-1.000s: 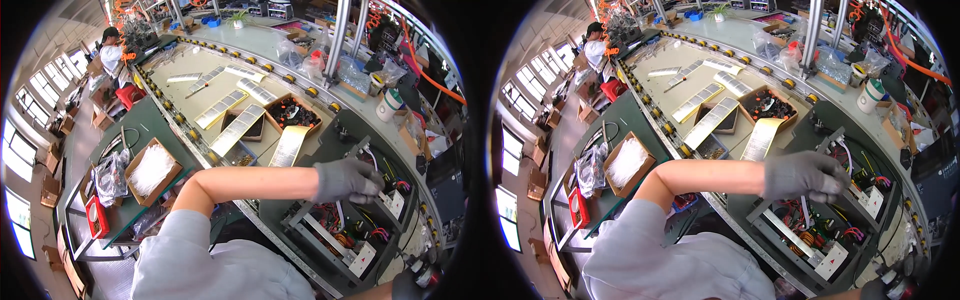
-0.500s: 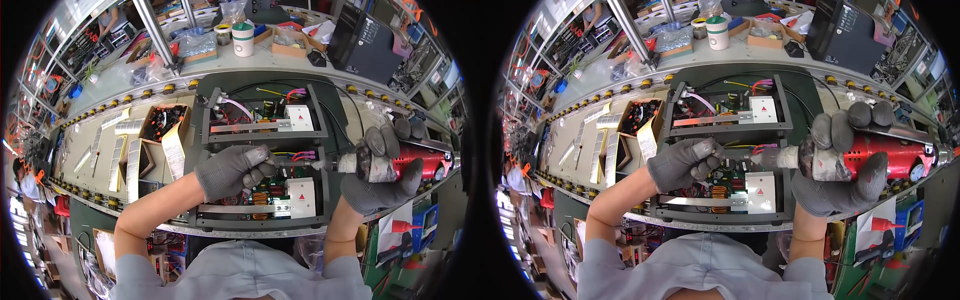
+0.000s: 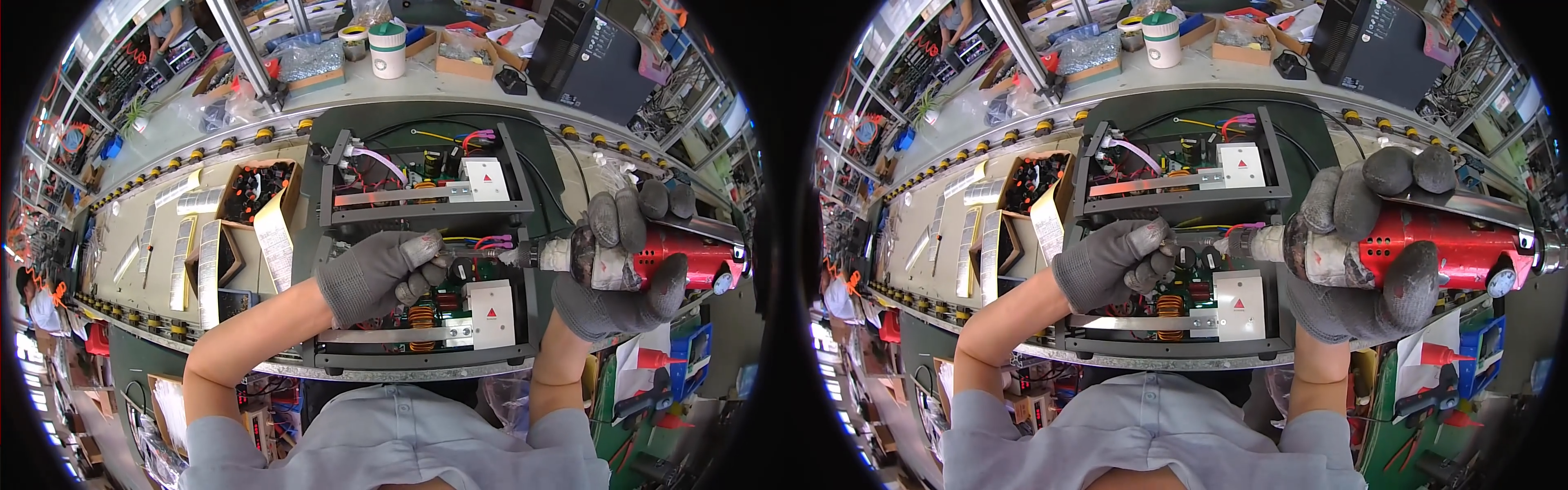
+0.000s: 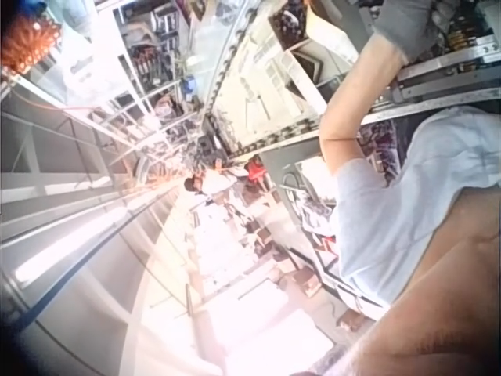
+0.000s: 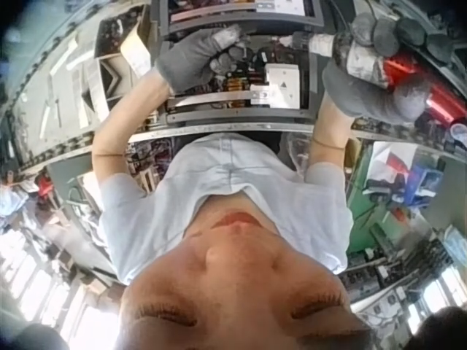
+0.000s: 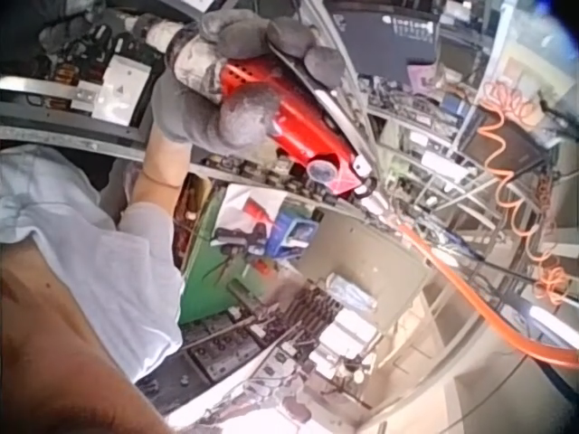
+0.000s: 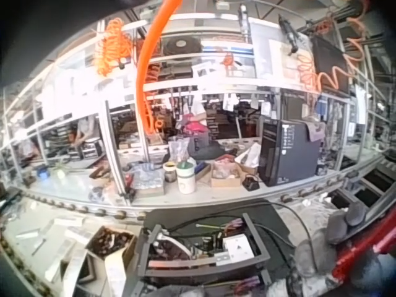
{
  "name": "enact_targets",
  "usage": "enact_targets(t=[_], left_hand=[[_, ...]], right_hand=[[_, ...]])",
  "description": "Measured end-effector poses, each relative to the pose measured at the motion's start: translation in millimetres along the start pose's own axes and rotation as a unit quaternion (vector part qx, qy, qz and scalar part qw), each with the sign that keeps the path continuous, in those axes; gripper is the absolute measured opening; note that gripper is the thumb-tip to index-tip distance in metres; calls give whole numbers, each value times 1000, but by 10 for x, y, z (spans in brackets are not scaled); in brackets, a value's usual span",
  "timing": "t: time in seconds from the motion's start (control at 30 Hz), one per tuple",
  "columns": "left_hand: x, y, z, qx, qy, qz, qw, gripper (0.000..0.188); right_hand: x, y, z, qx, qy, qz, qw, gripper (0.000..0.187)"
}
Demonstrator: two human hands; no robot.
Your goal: Assembling components and wiring into a metal power inverter chassis on an assembly line.
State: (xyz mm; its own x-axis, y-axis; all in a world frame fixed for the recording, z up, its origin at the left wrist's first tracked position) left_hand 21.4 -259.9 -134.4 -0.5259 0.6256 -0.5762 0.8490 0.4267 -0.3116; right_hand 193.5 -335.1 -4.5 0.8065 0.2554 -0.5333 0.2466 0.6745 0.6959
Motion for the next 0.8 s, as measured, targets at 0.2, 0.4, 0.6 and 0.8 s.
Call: enact_targets(t=[0.2,0.4,0.6,0.8], left_hand=[[-20,18,-12,-24,9,14,1000,32],[11,60,-20,-39,59,-2,997,31],[16,83,5,-25,21,30,999,29],[77,99,-13,-37,58,-15,998,32]], right_hand=[[13,-19,23,-1,-23,-20,1000,46],[0,-13,-5,0,-20,-8,1000,46],[-23,9,-1,-4,-25,26,999,46],[-29,-15,-34,19,-64,18,998,48]])
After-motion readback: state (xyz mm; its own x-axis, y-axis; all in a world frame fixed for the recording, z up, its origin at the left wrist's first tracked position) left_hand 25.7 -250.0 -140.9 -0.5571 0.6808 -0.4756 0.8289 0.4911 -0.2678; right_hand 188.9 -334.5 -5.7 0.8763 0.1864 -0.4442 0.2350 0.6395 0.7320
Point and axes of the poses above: each hand's wrist, its own y-axis towards the middle knuckle, its own x-axis out of the back of the hand, z = x × y, the point moved 7 cm from there along y, towards the middle knuckle, and after that the axes turned 8 degrees about -x, right-handed, at the moved point
